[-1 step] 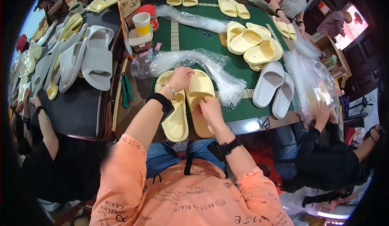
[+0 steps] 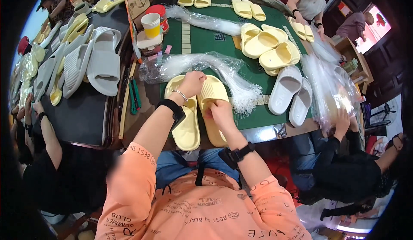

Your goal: Cleaning and assembling foam slippers by removing excess material and preparing them for packaging.

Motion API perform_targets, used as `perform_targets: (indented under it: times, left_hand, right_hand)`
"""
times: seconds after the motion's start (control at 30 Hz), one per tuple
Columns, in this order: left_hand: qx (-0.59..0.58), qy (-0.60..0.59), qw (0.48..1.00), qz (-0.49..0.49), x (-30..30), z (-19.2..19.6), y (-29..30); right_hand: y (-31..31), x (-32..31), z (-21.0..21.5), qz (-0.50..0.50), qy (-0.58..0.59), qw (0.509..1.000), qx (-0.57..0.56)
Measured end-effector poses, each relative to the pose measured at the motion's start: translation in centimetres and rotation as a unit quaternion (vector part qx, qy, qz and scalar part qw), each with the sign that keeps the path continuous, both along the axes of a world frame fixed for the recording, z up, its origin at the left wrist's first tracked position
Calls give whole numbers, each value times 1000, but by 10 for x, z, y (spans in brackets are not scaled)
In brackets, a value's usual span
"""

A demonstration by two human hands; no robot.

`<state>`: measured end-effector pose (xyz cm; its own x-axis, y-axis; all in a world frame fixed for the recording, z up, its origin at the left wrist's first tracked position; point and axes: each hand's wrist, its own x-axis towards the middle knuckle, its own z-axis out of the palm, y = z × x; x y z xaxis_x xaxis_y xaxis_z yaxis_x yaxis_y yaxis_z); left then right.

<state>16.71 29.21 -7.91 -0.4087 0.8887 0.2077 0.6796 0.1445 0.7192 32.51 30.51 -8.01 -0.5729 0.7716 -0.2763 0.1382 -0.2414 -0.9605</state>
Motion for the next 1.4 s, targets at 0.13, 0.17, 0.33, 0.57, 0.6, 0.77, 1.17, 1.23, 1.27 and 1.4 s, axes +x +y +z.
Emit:
perform_targets:
  times: [0.13,0.17,0.33,0.57,0.6,0.77,1.17,1.23,1.27,1.4]
  left_hand:
    - [-4,77,997,-31,5,-12,9]
    - [-12,86,996,-30,-5,-15,0]
    - [-61,-34,998,-9,7,-1,0]
    - [-2,-145,989,8,-10,-26,7]
    - [-15,-165,986,14,-8,-14,2]
    - [1,-244,970,27,-19,-35,12]
    - [123,-327,937,22,-11,-26,12]
    - [143,-373,916,34,-13,-26,7]
    - [130,-381,915,33,-16,-28,6]
    - [132,-397,908,17,-20,-29,-2]
  right_hand:
    - [7,-16,-16,-20,26,999,32]
    - [-5,-22,-5,-12,-5,997,76]
    - [-5,-30,-39,-82,33,996,-12]
    - [-6,-30,-19,-54,36,998,-28]
    - [-9,-25,-8,-24,23,999,-22]
    - [0,3,-21,87,-86,936,329]
    - [81,-66,3,-38,-58,827,558]
    - [81,-77,-7,81,-44,885,456]
    - [79,-76,-8,97,-57,891,440]
    - [59,-73,0,97,-96,914,382]
